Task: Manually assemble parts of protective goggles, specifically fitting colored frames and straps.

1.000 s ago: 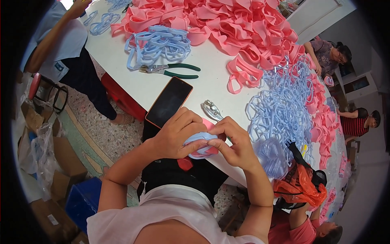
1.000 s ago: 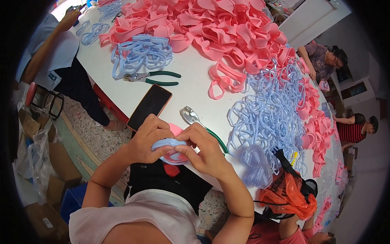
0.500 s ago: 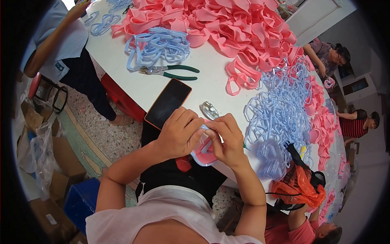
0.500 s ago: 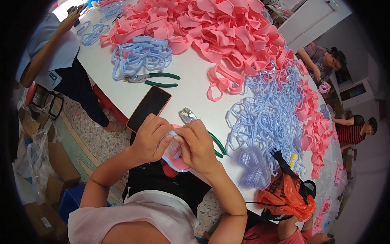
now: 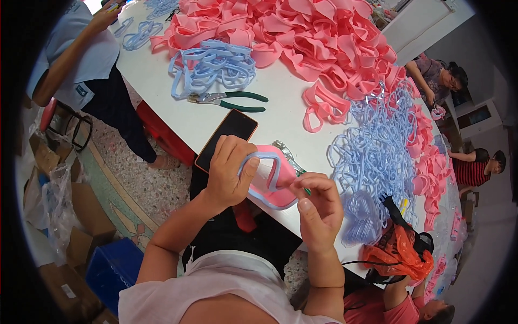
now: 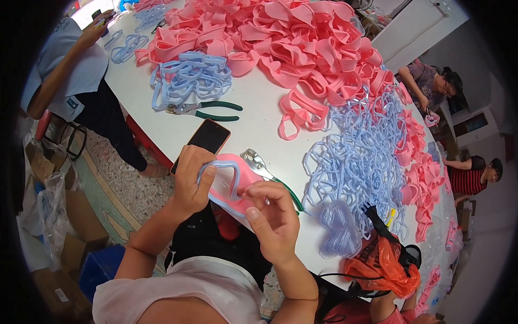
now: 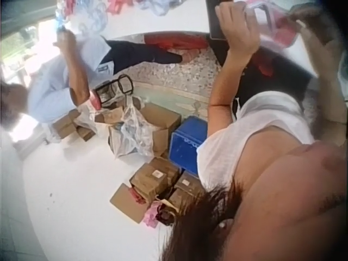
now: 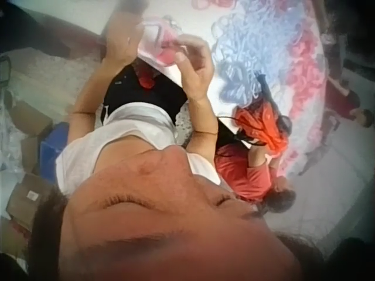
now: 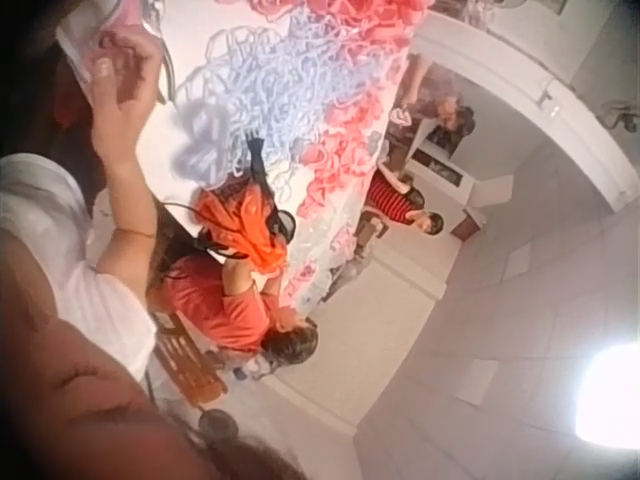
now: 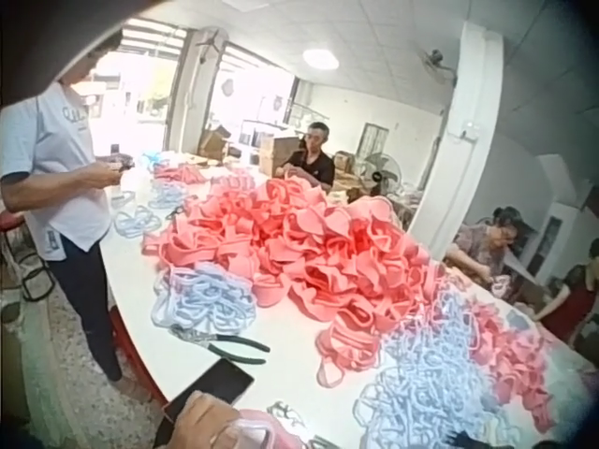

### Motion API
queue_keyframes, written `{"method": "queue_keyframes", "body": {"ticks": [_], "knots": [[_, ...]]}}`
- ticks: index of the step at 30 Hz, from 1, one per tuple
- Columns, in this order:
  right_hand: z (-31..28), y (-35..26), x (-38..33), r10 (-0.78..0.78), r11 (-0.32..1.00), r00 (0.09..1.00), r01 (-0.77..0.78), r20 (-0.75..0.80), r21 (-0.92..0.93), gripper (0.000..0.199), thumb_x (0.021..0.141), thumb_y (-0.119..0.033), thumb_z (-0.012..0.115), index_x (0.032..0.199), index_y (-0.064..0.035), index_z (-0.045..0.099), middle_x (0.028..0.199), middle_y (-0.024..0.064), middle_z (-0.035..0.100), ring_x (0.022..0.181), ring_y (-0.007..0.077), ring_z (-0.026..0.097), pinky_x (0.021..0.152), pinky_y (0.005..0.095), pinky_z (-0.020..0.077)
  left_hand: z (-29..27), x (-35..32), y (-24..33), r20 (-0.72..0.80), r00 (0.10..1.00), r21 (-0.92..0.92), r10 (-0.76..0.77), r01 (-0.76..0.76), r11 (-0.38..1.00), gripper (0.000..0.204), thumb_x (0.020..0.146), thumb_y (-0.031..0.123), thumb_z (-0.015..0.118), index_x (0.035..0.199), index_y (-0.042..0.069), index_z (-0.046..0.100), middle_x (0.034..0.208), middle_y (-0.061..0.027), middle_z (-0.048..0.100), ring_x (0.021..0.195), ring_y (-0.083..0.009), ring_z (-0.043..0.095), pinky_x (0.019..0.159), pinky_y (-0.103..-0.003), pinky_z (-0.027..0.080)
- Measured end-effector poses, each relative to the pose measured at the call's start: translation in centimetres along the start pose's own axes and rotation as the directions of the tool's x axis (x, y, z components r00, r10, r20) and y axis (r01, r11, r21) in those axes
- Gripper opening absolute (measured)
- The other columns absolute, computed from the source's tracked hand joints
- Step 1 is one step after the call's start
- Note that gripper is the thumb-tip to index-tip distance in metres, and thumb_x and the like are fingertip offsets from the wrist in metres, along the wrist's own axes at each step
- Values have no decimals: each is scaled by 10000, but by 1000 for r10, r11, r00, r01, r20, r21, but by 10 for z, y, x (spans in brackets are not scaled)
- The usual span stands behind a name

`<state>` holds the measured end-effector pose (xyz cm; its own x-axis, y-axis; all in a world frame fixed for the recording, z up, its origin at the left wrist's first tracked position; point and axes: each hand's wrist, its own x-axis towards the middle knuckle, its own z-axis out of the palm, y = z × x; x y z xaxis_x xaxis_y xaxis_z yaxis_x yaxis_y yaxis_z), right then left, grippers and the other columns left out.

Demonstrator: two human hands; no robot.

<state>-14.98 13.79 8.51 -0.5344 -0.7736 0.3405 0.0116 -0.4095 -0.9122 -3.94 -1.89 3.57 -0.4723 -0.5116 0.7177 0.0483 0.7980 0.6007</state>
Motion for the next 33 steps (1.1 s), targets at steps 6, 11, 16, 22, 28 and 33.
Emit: {"method": "queue_keyframes", "body": {"ticks": [6,11,16,22,28,33], "knots": [[-49,5,13,-89,468,987,158,131,-870,416,822,-13,636,1222,23,527,1176,173,558,1071,333,555,938,385,458,-6,-2,-8,-27,1000,4,-13,14,1000,173,933,160,549,910,-5,595,857,-128,547,777,-286,489,700,-370,399],[-76,31,9,456,-103,890,80,24,-991,565,765,-121,717,1276,7,512,1205,192,575,1118,365,540,927,425,482,-17,-1,-15,11,995,-92,-97,98,991,187,934,163,551,904,-16,598,846,-134,554,779,-288,511,704,-367,412],[-84,32,29,633,-119,771,187,71,-975,538,712,-178,750,1153,40,532,1069,192,584,1044,361,578,857,431,516,-28,2,-20,94,991,-182,-96,112,977,184,936,150,551,896,-23,599,840,-134,560,774,-290,522,707,-364,418],[-65,53,25,523,-308,852,173,-15,-935,268,736,-74,608,965,31,515,899,193,621,783,401,642,706,455,538,-51,8,-26,213,976,-217,-38,85,972,175,938,140,550,894,-22,600,823,-131,545,775,-291,510,709,-362,419],[-55,16,35,599,8,799,-70,-51,-997,252,778,18,540,1023,-5,489,895,211,663,816,403,649,681,477,492,-70,10,-32,302,952,-246,-59,137,960,178,940,155,550,893,-10,599,814,-123,532,783,-284,496,721,-360,415],[-23,-26,35,398,187,896,133,199,-973,373,743,90,530,1106,6,529,957,203,594,891,382,585,755,459,475,-73,13,-35,366,930,-234,-29,122,964,150,927,139,558,881,2,598,820,-115,524,781,-279,486,716,-360,411]]}}
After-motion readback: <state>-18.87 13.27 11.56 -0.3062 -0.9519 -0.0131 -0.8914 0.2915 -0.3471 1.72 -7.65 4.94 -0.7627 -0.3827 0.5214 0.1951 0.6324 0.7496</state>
